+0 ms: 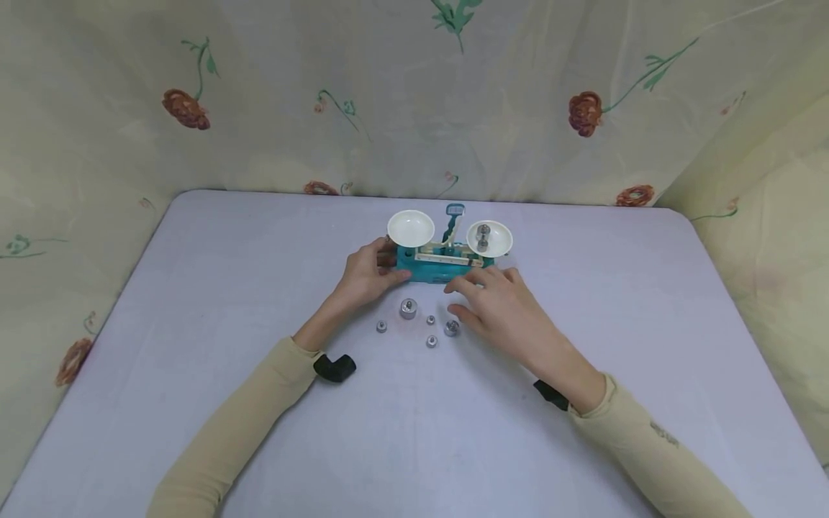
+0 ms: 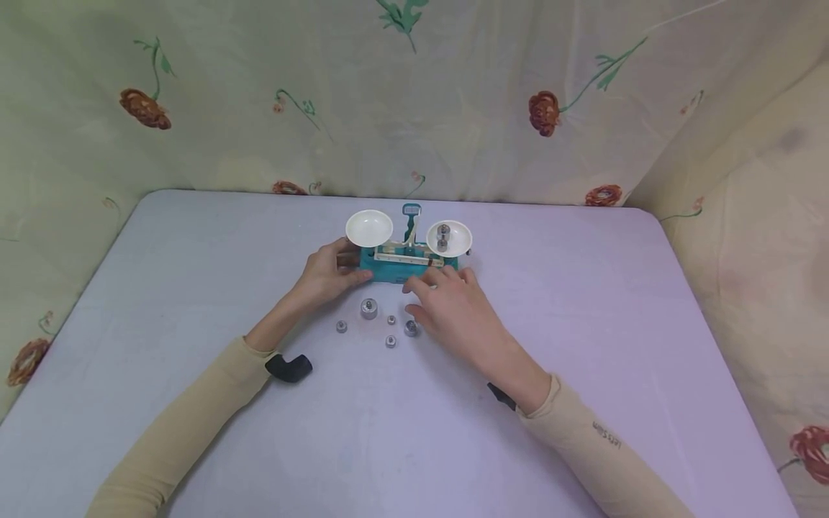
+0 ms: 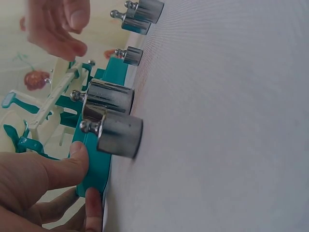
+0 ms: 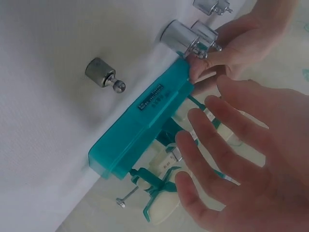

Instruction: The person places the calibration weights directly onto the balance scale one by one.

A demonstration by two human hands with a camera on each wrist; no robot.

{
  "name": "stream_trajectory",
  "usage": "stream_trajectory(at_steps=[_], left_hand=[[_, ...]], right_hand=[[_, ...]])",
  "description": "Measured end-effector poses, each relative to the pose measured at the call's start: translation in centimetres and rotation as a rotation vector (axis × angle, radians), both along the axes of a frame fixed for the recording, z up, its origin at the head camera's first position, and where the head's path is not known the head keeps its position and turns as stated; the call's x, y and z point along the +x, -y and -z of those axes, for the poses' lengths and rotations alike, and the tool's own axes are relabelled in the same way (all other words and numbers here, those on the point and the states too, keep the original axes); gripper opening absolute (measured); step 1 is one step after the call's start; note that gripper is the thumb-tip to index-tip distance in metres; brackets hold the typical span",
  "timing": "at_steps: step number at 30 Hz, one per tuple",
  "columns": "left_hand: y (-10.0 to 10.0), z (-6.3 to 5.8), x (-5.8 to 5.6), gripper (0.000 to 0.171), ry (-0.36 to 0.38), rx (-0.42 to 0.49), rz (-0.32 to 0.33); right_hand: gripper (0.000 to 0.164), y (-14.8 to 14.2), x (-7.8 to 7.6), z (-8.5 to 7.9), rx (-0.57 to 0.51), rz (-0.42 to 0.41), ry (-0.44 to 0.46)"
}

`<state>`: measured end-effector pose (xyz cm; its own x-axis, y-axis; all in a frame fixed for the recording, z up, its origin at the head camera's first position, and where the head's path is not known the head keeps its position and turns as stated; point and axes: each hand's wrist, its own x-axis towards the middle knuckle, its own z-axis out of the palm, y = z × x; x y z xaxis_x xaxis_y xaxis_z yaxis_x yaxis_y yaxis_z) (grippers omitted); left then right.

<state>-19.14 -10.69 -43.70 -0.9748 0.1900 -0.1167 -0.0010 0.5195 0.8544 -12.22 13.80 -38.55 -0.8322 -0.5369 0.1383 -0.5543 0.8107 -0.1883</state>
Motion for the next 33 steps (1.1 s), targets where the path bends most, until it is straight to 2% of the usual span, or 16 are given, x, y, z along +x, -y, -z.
stream_trajectory(at_steps=[17,33], left_hand=[[0.0,0.1,-0.1,0.061,0.011,0.006,0.002],[0.1,0.0,-0.1,0.061,-0.010,0.007,0.013]], right_hand=[[0.029,0.5,0.4,1.0,0.045,-0.033,0.038],[0.032,0.4,0.6,1.6,0.083,-0.078,0.045]])
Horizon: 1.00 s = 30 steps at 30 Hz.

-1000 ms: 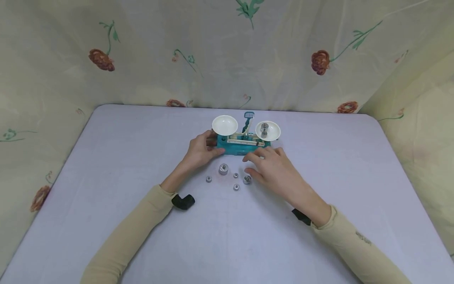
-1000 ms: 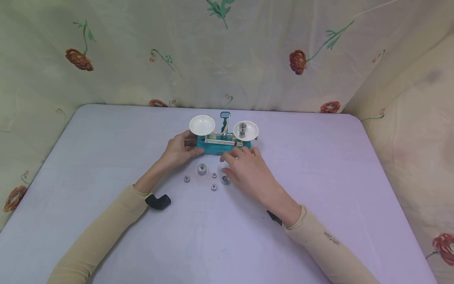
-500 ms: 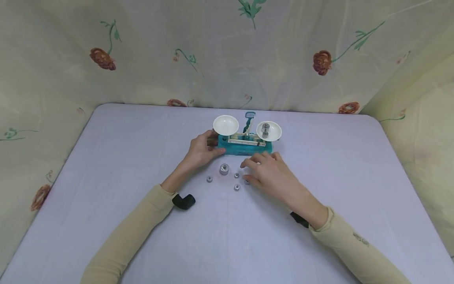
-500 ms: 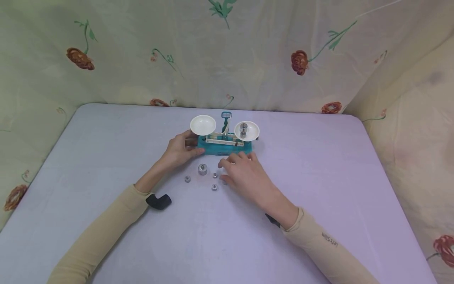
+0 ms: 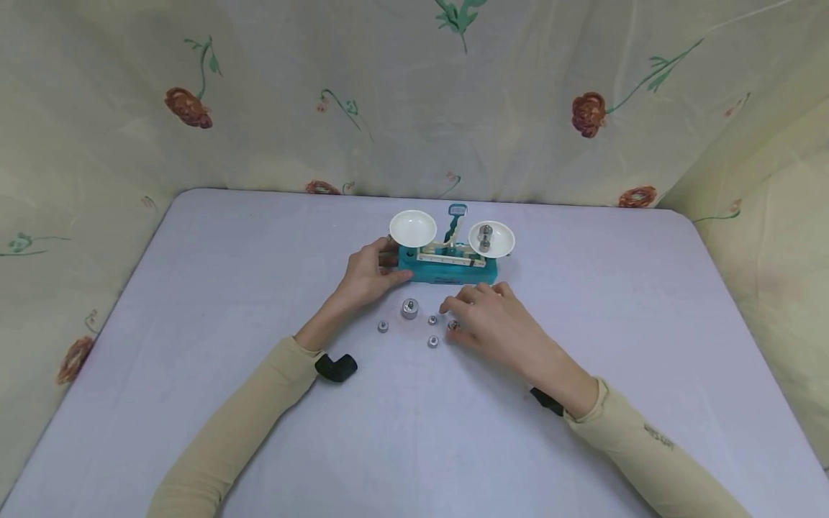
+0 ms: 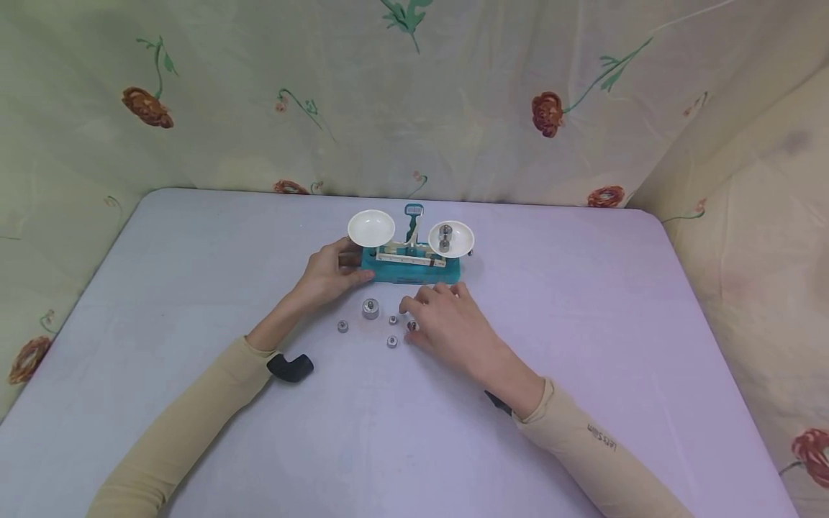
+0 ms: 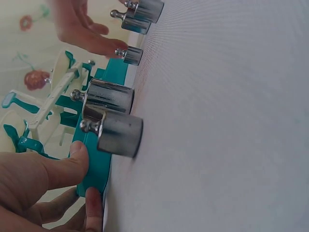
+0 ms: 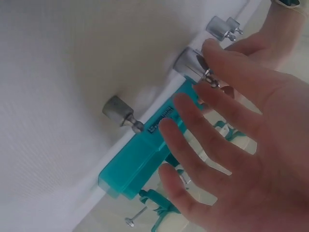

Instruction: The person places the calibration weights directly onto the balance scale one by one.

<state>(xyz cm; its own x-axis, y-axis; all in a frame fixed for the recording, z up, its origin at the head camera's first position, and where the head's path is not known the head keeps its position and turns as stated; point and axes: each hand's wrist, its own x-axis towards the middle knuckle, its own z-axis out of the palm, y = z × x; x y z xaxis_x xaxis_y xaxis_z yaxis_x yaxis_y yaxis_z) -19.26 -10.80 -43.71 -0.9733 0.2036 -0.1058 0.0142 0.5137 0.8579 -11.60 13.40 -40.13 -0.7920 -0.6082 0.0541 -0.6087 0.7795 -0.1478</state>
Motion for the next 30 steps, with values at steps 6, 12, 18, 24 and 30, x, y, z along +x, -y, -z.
stream_trajectory(at_steps=[6,12,18,24,30], left_hand=[[0.0,-0.2,0.1,0.062,0.002,-0.001,-0.002],[0.0,-0.3,0.0,0.062,0.007,0.000,-0.003],[0.0,-0.1,0.0,0.063,0.007,0.007,-0.002],[0.0,0.0,0.0,0.063,0.000,-0.002,-0.001],[0.0,0.0,0.0,0.062,0.002,0.002,-0.002]], right_hand=[[0.032,-0.1,0.1,0.3,0.020,0.001,0.008],[0.031,-0.1,0.0,0.4,0.022,0.003,0.003],[0.029,-0.1,0.0,0.5,0.023,0.006,-0.007],[0.029,-0.1,-0.1,0.8,0.033,-0.003,-0.033],[0.024,0.0,-0.1,1.1,0.042,-0.012,-0.065]])
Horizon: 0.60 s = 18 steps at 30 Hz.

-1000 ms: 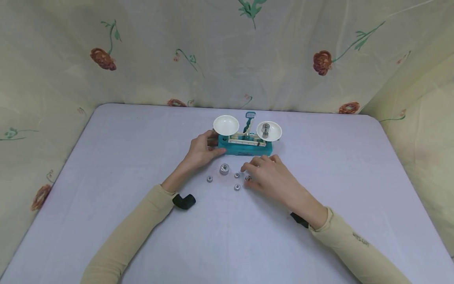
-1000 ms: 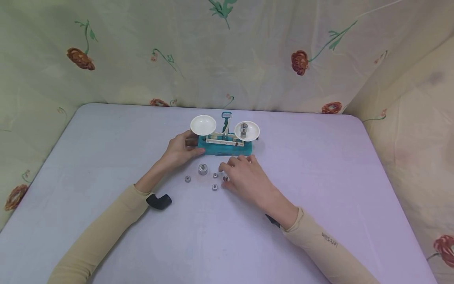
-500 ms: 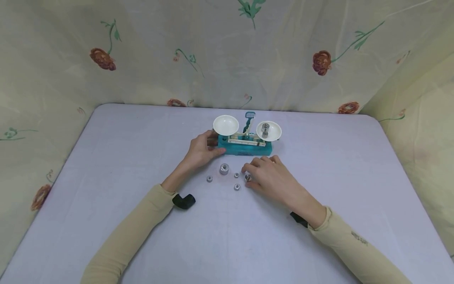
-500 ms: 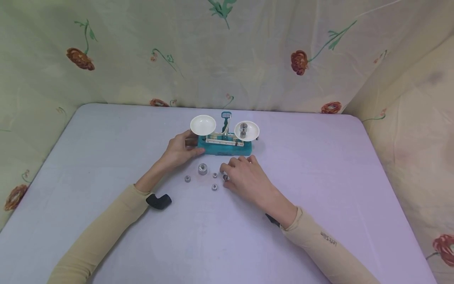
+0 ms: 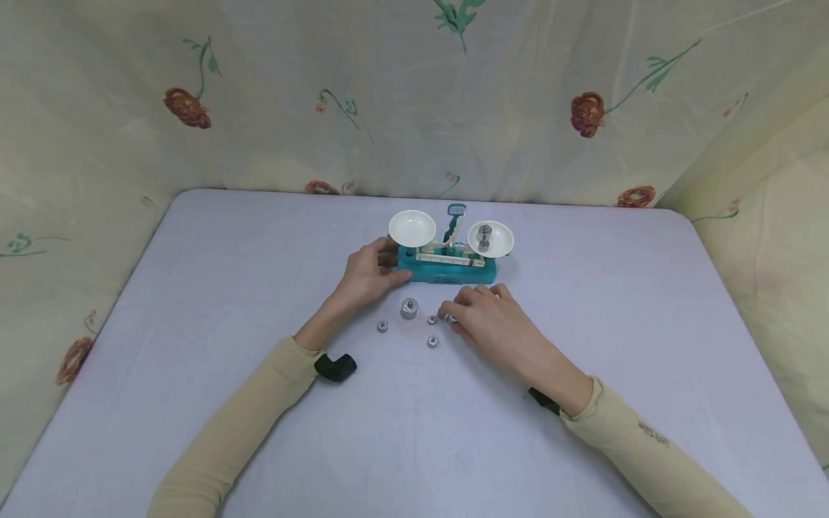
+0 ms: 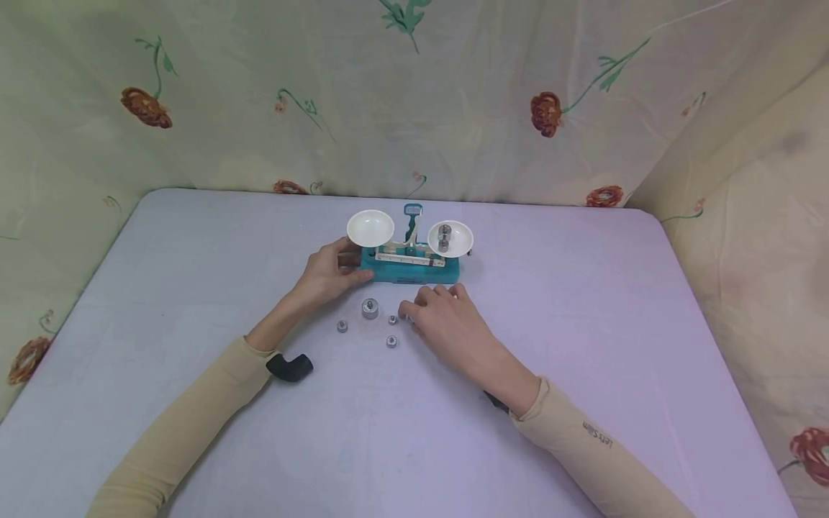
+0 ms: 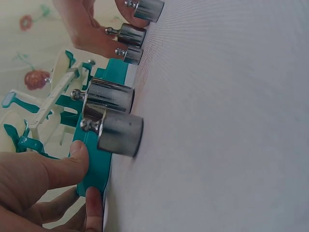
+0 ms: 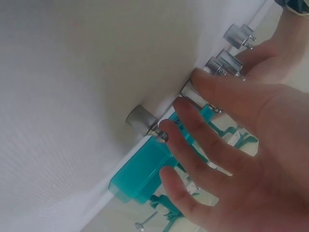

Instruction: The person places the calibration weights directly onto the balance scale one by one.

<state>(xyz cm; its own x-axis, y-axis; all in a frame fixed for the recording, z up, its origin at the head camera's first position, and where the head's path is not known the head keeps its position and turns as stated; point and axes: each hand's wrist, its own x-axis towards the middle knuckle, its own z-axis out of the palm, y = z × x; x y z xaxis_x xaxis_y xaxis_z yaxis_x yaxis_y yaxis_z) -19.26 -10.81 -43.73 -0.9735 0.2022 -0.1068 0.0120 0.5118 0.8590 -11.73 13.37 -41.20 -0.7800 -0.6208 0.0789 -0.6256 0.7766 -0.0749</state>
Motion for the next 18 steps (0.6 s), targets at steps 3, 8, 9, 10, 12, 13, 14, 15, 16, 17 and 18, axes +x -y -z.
stream_trajectory(at_steps=[3,8,9,10,12,13,14,15,16,17,18], left_hand=[[-0.03,0.02,-0.03,0.061,0.001,0.002,0.000],[0.04,0.14,-0.04,0.061,-0.006,0.001,0.002],[0.04,0.15,-0.05,0.061,-0.007,0.001,0.002],[0.04,0.16,-0.06,0.061,-0.008,0.001,0.003],[0.02,0.11,-0.04,0.062,-0.005,0.004,0.002],[-0.01,0.10,-0.05,0.062,-0.003,0.004,0.002],[-0.03,0.08,-0.03,0.062,-0.001,0.001,0.002],[-0.05,0.06,-0.02,0.062,0.001,0.001,0.000],[-0.05,0.06,-0.01,0.062,0.002,0.001,0.000],[-0.05,0.05,-0.01,0.062,0.003,0.002,-0.001],[-0.05,0.06,-0.01,0.062,0.003,0.002,0.000]], right_hand=[[0.022,-0.01,0.04,0.10,-0.005,0.002,-0.014],[0.022,0.13,0.07,0.15,0.003,-0.007,-0.031],[0.022,0.14,0.07,0.14,0.007,-0.009,-0.034],[0.022,0.14,0.08,0.11,0.008,-0.008,-0.035],[0.021,0.11,0.09,0.05,0.012,-0.007,-0.040],[0.021,0.09,0.10,0.00,0.013,-0.007,-0.042],[0.021,0.07,0.11,-0.04,0.015,-0.007,-0.043],[0.020,0.05,0.11,-0.07,0.016,-0.006,-0.044],[0.020,0.04,0.11,-0.10,0.019,-0.005,-0.046],[0.019,0.03,0.11,-0.12,0.021,-0.005,-0.048],[0.019,0.03,0.12,-0.13,0.022,-0.005,-0.049]])
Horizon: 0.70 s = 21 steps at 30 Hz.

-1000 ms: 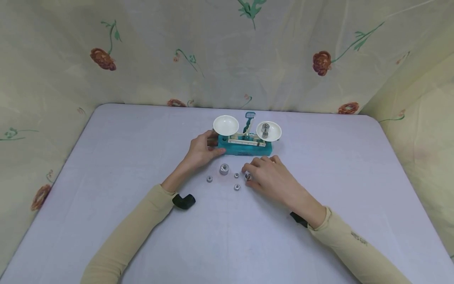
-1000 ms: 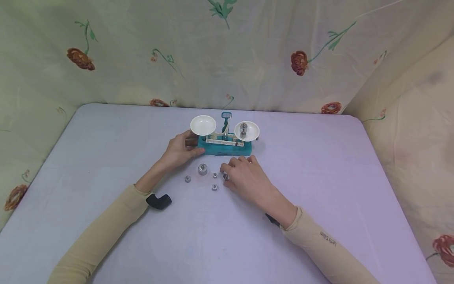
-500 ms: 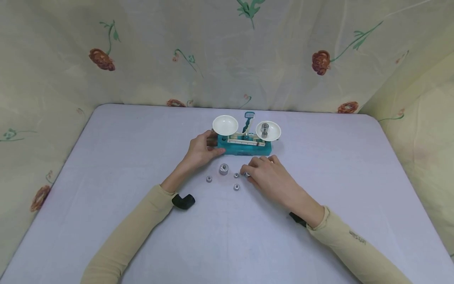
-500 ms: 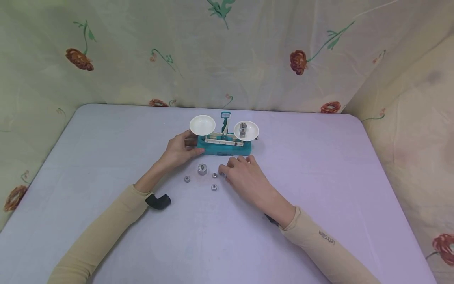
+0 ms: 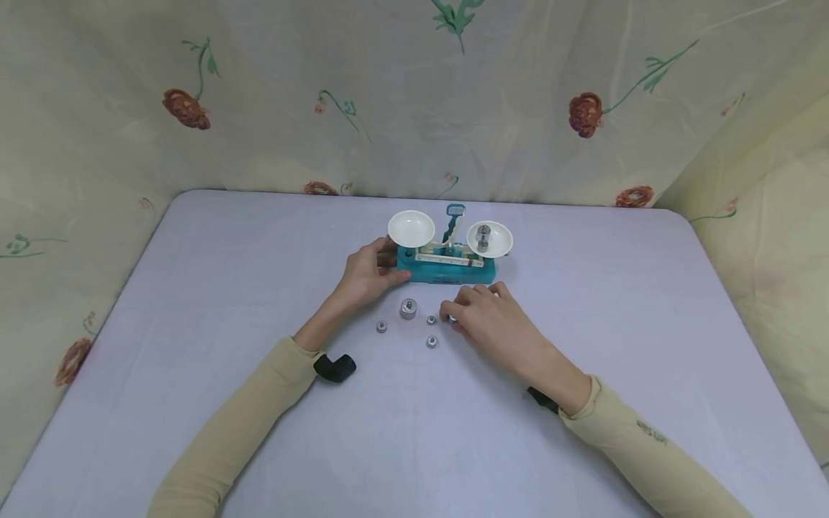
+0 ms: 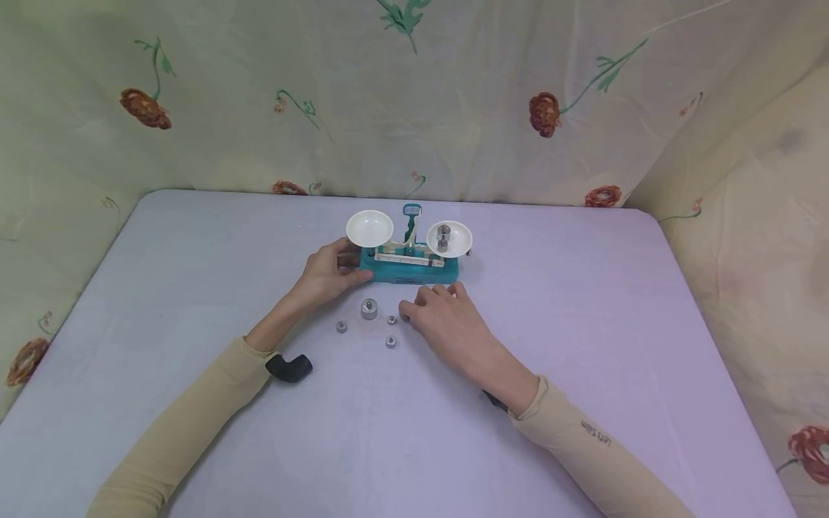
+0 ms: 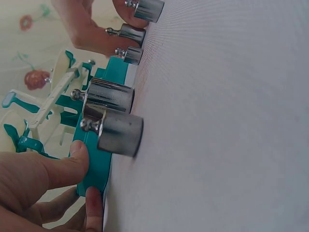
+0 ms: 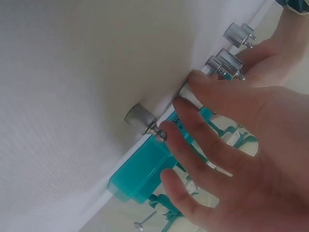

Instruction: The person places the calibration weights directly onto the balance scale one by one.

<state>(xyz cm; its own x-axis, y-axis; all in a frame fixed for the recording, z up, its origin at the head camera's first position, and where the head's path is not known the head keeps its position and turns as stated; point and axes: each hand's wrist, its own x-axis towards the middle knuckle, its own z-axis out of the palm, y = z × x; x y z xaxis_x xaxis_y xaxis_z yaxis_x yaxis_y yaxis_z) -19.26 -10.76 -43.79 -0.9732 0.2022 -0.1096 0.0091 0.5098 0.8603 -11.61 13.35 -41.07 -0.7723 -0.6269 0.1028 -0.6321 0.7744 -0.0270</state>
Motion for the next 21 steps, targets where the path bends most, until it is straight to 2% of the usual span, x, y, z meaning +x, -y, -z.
stream_trajectory(at_steps=[21], left_hand=[[-0.02,0.12,-0.10,0.061,0.003,0.000,-0.002]], right_hand=[[0.022,-0.87,-0.48,-0.99,-0.015,0.045,0.030]])
